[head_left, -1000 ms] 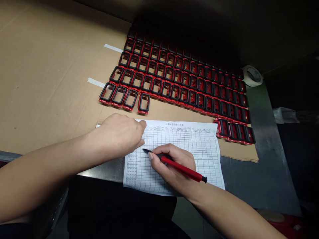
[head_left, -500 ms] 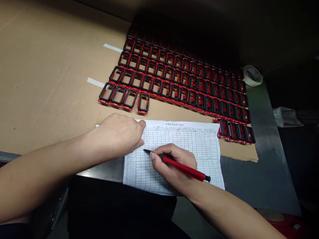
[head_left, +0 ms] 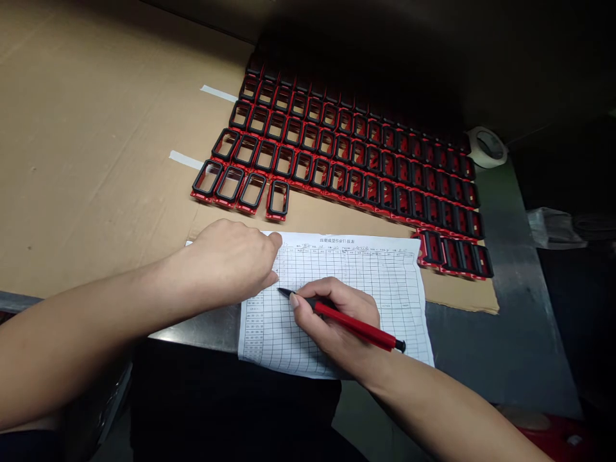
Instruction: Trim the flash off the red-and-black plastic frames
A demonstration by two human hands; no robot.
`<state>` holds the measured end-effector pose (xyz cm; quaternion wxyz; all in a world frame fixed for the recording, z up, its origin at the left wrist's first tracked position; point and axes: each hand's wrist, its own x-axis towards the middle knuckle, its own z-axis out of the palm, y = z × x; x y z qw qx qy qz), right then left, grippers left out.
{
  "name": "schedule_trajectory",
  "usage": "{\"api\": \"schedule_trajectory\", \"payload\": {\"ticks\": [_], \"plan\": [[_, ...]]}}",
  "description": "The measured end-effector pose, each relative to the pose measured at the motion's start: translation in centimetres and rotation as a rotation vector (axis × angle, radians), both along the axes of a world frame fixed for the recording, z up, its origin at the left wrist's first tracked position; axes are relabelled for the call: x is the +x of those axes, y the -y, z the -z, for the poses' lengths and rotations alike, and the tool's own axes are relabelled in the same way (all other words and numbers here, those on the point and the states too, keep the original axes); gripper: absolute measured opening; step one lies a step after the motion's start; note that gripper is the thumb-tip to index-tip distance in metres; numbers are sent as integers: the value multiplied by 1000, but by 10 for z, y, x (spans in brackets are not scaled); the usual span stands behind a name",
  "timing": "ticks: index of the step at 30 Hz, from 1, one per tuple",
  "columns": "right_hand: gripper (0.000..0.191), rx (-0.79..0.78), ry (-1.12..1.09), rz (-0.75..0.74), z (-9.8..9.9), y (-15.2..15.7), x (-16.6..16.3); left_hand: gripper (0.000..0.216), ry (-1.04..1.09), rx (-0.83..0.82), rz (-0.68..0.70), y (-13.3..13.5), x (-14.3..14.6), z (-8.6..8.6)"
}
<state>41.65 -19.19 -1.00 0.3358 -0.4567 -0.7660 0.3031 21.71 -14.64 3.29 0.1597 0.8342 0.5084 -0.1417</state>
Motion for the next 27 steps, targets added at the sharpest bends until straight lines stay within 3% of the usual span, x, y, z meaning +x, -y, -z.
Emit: {"api": "schedule_trajectory", "payload": {"ticks": [27], "plan": [[9,15,1,-9,0,0,-1,39,-6,-2,-1,0,1,1]]}}
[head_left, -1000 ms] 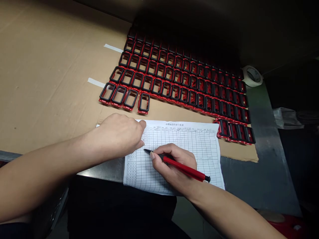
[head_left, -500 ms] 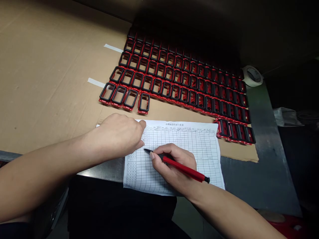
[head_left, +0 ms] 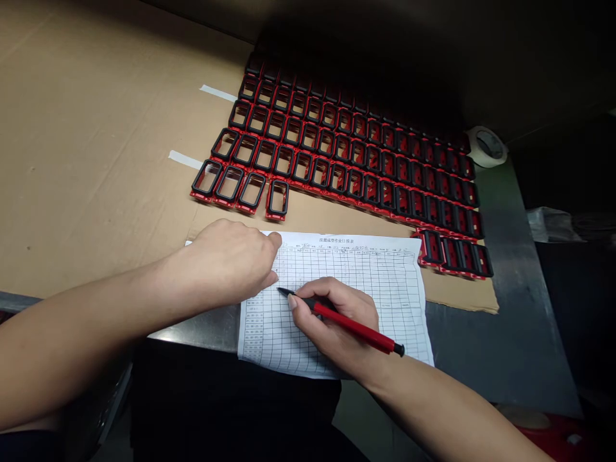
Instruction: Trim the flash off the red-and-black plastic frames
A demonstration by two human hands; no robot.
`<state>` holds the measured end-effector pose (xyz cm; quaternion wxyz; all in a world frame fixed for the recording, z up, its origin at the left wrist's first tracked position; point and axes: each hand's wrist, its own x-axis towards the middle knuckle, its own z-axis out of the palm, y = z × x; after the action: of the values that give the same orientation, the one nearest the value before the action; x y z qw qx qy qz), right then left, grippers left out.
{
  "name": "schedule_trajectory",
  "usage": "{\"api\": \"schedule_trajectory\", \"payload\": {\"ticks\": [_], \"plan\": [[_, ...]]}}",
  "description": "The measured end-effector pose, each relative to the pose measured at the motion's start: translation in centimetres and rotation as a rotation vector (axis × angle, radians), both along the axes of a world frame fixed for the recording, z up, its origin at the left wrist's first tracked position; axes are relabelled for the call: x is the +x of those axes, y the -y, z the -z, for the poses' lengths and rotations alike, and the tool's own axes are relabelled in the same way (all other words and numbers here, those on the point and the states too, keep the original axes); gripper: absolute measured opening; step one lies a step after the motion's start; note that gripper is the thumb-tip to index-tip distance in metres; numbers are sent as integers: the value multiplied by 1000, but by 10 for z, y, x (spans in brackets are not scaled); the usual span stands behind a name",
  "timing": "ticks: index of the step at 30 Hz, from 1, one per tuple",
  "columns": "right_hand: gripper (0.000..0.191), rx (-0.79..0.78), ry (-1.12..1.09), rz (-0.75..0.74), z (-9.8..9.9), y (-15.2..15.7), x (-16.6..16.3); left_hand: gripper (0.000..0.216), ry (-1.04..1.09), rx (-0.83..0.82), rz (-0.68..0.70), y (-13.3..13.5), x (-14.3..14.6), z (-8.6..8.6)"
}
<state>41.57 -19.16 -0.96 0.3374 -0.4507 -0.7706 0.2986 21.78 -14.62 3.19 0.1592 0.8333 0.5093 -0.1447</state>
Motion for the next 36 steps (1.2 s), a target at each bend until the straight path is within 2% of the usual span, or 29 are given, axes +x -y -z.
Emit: {"api": "schedule_trajectory", "payload": {"ticks": [28,31,36], "plan": [[8,-19,35,16,0,1,0,41,-24,-53,-17,-2,0,-3],[10,-83,12,25,-4,-1,0,42,-18,-64,-28,-2,1,-4],[9,-208,-106,137,-6,-2,2,43,-25,-82,-42,-2,2,-6]]}}
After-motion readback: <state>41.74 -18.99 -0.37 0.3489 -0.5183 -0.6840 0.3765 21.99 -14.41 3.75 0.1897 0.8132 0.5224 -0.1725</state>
